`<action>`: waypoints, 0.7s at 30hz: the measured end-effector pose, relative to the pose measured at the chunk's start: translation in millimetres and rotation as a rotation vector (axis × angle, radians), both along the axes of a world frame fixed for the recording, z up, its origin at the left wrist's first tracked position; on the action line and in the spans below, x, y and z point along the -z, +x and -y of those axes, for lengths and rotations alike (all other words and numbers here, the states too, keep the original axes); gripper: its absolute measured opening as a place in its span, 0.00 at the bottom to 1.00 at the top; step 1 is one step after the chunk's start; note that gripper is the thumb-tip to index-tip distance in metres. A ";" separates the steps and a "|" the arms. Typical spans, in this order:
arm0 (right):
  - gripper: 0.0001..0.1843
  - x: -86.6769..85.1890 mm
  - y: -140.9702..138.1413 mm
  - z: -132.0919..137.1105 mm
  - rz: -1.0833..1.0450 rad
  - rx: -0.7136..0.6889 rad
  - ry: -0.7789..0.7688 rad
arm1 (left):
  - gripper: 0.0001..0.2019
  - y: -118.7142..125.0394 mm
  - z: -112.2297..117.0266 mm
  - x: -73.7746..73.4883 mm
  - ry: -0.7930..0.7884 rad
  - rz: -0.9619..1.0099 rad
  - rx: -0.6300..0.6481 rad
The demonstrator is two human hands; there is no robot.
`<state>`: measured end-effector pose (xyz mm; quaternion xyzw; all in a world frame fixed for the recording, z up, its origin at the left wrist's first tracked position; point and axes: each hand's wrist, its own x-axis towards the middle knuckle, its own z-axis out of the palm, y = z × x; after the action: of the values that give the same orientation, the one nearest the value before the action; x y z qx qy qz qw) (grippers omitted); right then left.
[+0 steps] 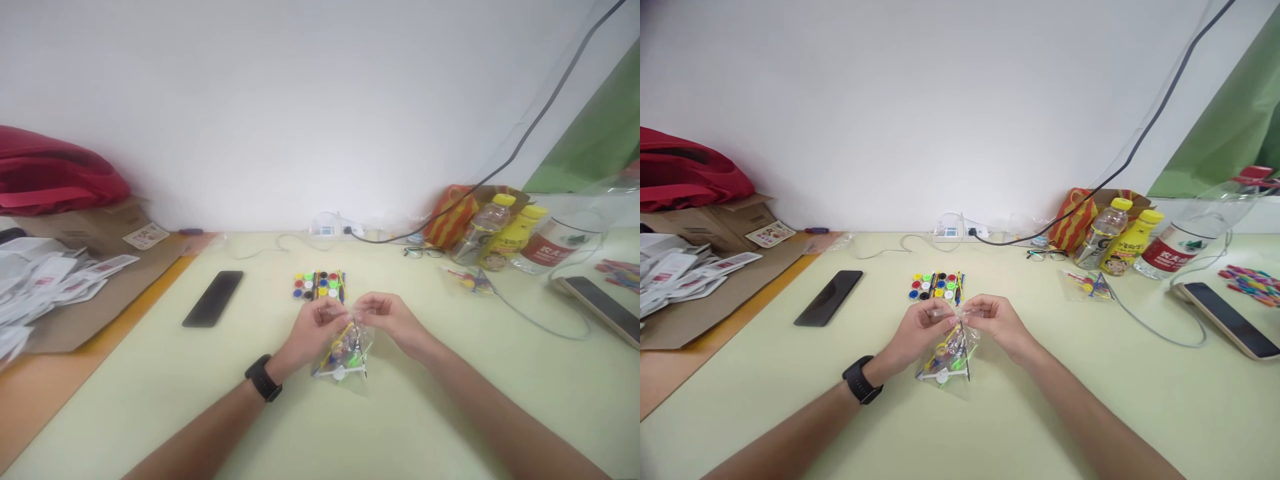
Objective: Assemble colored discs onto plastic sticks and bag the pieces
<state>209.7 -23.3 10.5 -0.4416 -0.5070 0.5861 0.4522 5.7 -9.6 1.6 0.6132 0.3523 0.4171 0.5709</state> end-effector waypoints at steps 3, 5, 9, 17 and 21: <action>0.16 0.1 -2.3 1.2 -0.023 -0.023 -0.032 | 0.11 3.2 2.1 5.8 0.010 0.012 -0.028; 0.16 0.3 -4.1 2.0 -0.035 -0.024 -0.041 | 0.11 4.6 3.5 7.7 0.018 0.020 -0.049; 0.16 2.6 -6.1 2.1 -0.065 -0.021 -0.029 | 0.13 5.2 5.2 3.8 0.000 0.053 -0.079; 0.16 -1.8 -11.1 7.6 -0.091 -0.062 0.015 | 0.12 2.6 3.3 -5.8 -0.024 0.033 -0.120; 0.14 -0.7 -16.3 9.6 -0.063 -0.029 0.005 | 0.12 3.4 2.9 -3.3 -0.012 0.043 -0.171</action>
<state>193.4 -32.9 11.1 -0.4140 -0.5004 0.6050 0.4606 9.1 -12.5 4.8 0.5683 0.3935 0.4755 0.5441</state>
